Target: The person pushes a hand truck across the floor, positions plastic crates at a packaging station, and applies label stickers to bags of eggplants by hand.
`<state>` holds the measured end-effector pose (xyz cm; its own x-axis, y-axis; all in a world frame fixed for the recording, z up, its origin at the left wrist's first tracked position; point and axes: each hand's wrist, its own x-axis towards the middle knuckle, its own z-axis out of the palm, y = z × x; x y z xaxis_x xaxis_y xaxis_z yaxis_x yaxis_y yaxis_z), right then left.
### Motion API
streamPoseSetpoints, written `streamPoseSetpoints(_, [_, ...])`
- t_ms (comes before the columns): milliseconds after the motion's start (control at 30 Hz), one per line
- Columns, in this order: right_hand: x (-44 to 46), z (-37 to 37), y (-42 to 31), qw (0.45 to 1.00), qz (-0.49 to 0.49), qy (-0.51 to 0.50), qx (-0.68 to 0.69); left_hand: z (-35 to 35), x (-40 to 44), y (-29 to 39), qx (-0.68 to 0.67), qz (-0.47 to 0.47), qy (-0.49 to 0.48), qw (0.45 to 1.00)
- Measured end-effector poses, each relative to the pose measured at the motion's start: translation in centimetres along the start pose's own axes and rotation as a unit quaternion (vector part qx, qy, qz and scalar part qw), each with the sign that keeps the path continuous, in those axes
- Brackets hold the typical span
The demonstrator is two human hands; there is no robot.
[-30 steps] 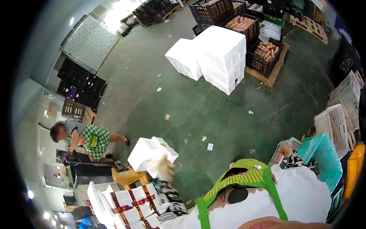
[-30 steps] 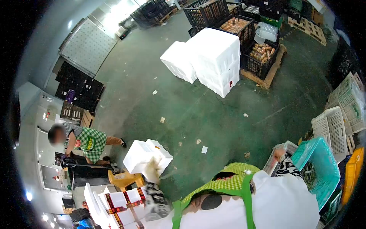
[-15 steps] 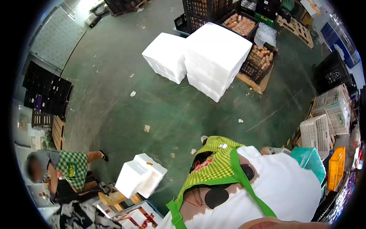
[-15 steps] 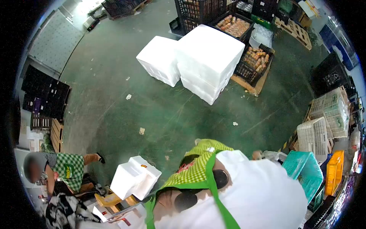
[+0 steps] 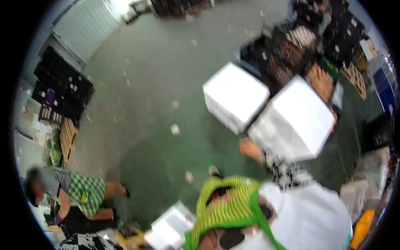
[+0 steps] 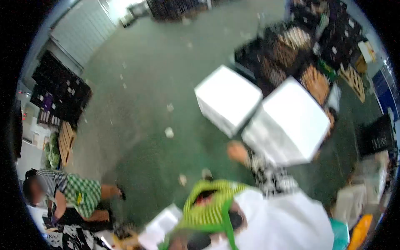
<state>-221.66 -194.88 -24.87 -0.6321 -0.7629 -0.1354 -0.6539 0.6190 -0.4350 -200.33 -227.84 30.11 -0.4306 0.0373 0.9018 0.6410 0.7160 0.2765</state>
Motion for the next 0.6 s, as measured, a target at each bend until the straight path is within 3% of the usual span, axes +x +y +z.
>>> streamPoseSetpoints(33, [0.3,1.1,-2.1,0.952,-0.01,0.292,-0.09,0.1,1.0,-3.1,0.004,0.021,-0.001,1.0])
streamPoseSetpoints(67, [-0.3,0.7,-3.2,0.96,0.145,0.108,0.214,0.1,1.7,-6.2,-0.002,0.028,-0.003,1.0])
streamPoseSetpoints(100, [-0.9,0.6,-4.0,0.832,0.37,-0.004,0.413,0.2,2.7,-8.9,-0.005,0.025,-0.007,1.0])
streamPoseSetpoints(133, [-3.2,7.2,0.4,0.955,0.19,-0.12,0.194,0.2,3.7,-11.4,-0.01,0.025,-0.017,0.999])
streamPoseSetpoints(167, [-5.5,13.9,5.0,0.99,-0.015,-0.13,-0.044,0.2,4.7,-14.0,-0.018,0.027,-0.026,0.999])
streamPoseSetpoints(233, [-10.2,9.8,3.5,0.955,0.2,-0.214,0.051,0.5,6.7,-18.9,-0.053,0.031,-0.05,0.997])
streamPoseSetpoints(300, [-13.8,7.6,1.0,0.881,0.366,-0.265,0.14,1.2,10.0,-24.0,-0.08,0.047,-0.085,0.992])
streamPoseSetpoints(400, [-16.3,4.4,3.1,0.836,0.419,-0.323,0.149,3.8,12.9,-31.9,-0.081,0.076,-0.096,0.989])
streamPoseSetpoints(467, [-16.5,5.0,5.0,0.856,0.336,-0.351,0.177,5.5,15.7,-37.1,-0.068,0.09,-0.109,0.988])
streamPoseSetpoints(533, [-6.9,4.9,3.5,0.818,0.457,-0.288,0.196,6.5,17.3,-42.7,-0.056,0.107,-0.118,0.986])
streamPoseSetpoints(600, [2.7,4.9,3.0,0.803,0.496,-0.217,0.247,8.4,19.9,-47.4,-0.044,0.113,-0.134,0.984])
